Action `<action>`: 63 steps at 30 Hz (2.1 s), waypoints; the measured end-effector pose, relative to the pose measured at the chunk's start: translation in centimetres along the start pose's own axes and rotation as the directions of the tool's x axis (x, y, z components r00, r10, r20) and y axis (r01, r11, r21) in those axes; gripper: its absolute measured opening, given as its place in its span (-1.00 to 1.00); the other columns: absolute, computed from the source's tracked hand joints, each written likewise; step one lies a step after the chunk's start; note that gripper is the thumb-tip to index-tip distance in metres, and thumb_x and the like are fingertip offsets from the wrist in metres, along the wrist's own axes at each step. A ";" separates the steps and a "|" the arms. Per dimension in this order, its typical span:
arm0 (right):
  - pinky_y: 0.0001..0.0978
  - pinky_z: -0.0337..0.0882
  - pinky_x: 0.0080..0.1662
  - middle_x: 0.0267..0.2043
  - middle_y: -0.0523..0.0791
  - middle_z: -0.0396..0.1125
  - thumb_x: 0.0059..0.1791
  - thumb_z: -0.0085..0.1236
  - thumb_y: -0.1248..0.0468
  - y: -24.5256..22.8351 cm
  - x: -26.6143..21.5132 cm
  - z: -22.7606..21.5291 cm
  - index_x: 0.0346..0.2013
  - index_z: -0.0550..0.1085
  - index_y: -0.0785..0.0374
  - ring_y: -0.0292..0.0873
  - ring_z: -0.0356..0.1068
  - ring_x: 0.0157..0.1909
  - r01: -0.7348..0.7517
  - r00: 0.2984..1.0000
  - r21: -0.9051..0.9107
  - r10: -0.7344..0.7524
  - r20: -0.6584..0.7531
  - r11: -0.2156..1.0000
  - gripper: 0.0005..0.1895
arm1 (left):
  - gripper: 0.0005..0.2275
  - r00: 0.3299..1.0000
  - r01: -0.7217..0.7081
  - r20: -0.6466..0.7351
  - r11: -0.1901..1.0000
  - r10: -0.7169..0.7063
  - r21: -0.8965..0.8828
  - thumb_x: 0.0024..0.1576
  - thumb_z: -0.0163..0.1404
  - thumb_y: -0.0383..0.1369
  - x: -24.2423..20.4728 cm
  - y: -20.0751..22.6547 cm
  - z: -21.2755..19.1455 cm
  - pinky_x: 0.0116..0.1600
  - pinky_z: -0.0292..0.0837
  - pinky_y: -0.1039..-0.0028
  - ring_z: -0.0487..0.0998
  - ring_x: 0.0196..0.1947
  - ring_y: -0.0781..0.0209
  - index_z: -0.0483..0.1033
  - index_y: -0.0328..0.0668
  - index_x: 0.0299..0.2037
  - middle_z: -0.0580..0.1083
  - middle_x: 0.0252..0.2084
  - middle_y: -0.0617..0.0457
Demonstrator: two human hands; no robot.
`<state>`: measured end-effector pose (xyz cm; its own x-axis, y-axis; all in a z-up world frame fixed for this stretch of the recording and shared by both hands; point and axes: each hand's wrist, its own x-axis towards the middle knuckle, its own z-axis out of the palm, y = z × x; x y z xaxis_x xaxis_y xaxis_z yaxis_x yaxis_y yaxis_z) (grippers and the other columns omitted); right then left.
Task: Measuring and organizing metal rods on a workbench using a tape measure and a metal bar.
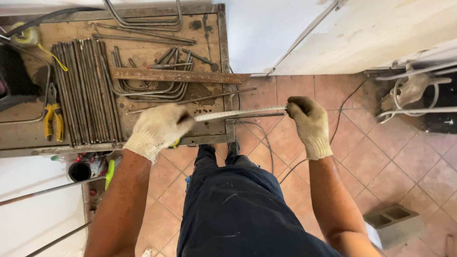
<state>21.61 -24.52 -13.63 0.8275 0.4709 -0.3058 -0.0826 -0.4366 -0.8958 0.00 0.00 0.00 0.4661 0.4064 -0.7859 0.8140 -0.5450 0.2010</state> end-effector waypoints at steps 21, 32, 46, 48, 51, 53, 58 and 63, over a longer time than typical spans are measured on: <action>-0.15 0.46 0.08 -0.29 -0.17 0.53 0.06 -0.02 -0.11 -0.7 0.9 7.8 -0.13 0.56 -0.12 -0.05 0.54 -0.09 0.670 0.739 -0.672 -0.190 0.647 0.315 -0.71 | -0.85 0.806 0.104 -0.547 0.857 0.225 0.506 0.19 0.03 -0.13 6.8 -5.2 7.8 -0.08 0.50 0.29 0.61 -0.20 0.15 0.64 0.19 -0.31 0.54 -0.34 0.18; -0.13 0.46 0.06 -0.30 -0.14 0.51 0.05 0.01 -0.09 0.5 1.7 7.8 -0.11 0.56 -0.10 -0.05 0.52 -0.06 0.662 0.736 -0.628 -0.199 0.646 0.410 -0.72 | -0.68 0.831 -0.390 -0.376 0.911 0.411 0.134 0.20 -0.07 -0.03 12.8 0.2 10.5 -0.20 0.60 0.16 0.67 -0.27 -0.08 0.64 -0.01 -0.29 0.60 -0.37 -0.04; -0.09 0.49 0.10 -0.08 -0.12 0.51 0.04 0.06 -0.06 -3.5 3.3 9.4 0.06 0.52 -0.11 -0.04 0.48 0.08 0.553 0.787 -0.681 -0.034 0.616 0.480 -0.65 | -0.65 0.892 -0.369 -0.263 0.929 0.367 0.044 0.20 -0.11 0.02 13.2 0.2 9.5 -0.03 0.58 0.06 0.67 -0.09 -0.12 0.63 0.02 -0.18 0.63 -0.27 -0.06; -0.08 0.47 0.01 -0.13 -0.12 0.50 0.08 0.04 -0.05 -7.1 3.9 10.6 0.05 0.54 -0.05 -0.02 0.50 -0.01 0.654 0.754 -0.660 -0.249 0.608 0.369 -0.67 | -0.64 0.886 -0.382 -0.279 0.924 0.371 0.016 0.21 -0.08 0.02 12.7 0.3 9.5 -0.05 0.57 0.03 0.67 -0.12 -0.13 0.64 -0.03 -0.20 0.63 -0.29 -0.07; -0.15 0.50 -0.05 -0.15 -0.20 0.50 -0.03 0.17 -0.19 -8.7 5.7 15.1 0.03 0.54 -0.12 -0.09 0.51 -0.04 0.718 0.682 -0.690 -0.291 0.671 0.091 -0.56 | -0.67 0.855 -0.372 -0.359 0.925 0.374 0.078 0.20 -0.07 0.04 13.6 -0.2 10.8 -0.10 0.59 0.11 0.68 -0.16 -0.05 0.63 0.06 -0.24 0.62 -0.34 0.01; -0.12 0.51 -0.08 -0.15 -0.18 0.49 -0.08 0.23 -0.17 -6.2 7.8 17.4 0.02 0.55 -0.13 -0.05 0.51 -0.06 0.736 0.652 -0.677 -0.293 0.699 0.023 -0.55 | -0.68 0.844 -0.373 -0.379 0.923 0.379 0.093 0.20 -0.06 0.04 13.9 -0.3 11.2 -0.10 0.59 0.11 0.69 -0.17 -0.03 0.63 0.09 -0.25 0.62 -0.35 0.03; -0.05 0.56 -0.19 -0.21 -0.08 0.45 -0.10 0.28 -0.13 -7.5 7.1 17.5 -0.07 0.57 0.00 0.03 0.53 -0.16 0.753 0.639 -0.656 -0.298 0.709 0.056 -0.57 | -0.72 0.843 -0.383 -0.365 0.918 0.394 0.106 0.21 -0.07 0.03 13.9 -0.4 10.9 -0.09 0.59 0.11 0.68 -0.14 -0.05 0.62 0.16 -0.24 0.62 -0.33 0.05; 0.27 0.50 -0.16 -0.17 0.06 0.49 0.15 -0.21 -0.18 -8.0 1.3 10.1 0.10 0.37 0.08 0.29 0.50 -0.15 0.541 0.819 -0.567 -0.237 0.522 0.622 -0.52 | -0.70 0.888 -0.364 -0.261 0.926 0.378 0.103 0.21 -0.09 0.02 12.9 0.0 9.4 -0.01 0.57 0.08 0.66 -0.07 -0.08 0.62 0.11 -0.19 0.63 -0.25 -0.02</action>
<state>17.75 -12.71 -10.14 0.4078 0.8894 -0.2063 0.7109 -0.4511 -0.5395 2.74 -1.68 -15.67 0.8122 0.3464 -0.4695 0.5483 -0.7280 0.4115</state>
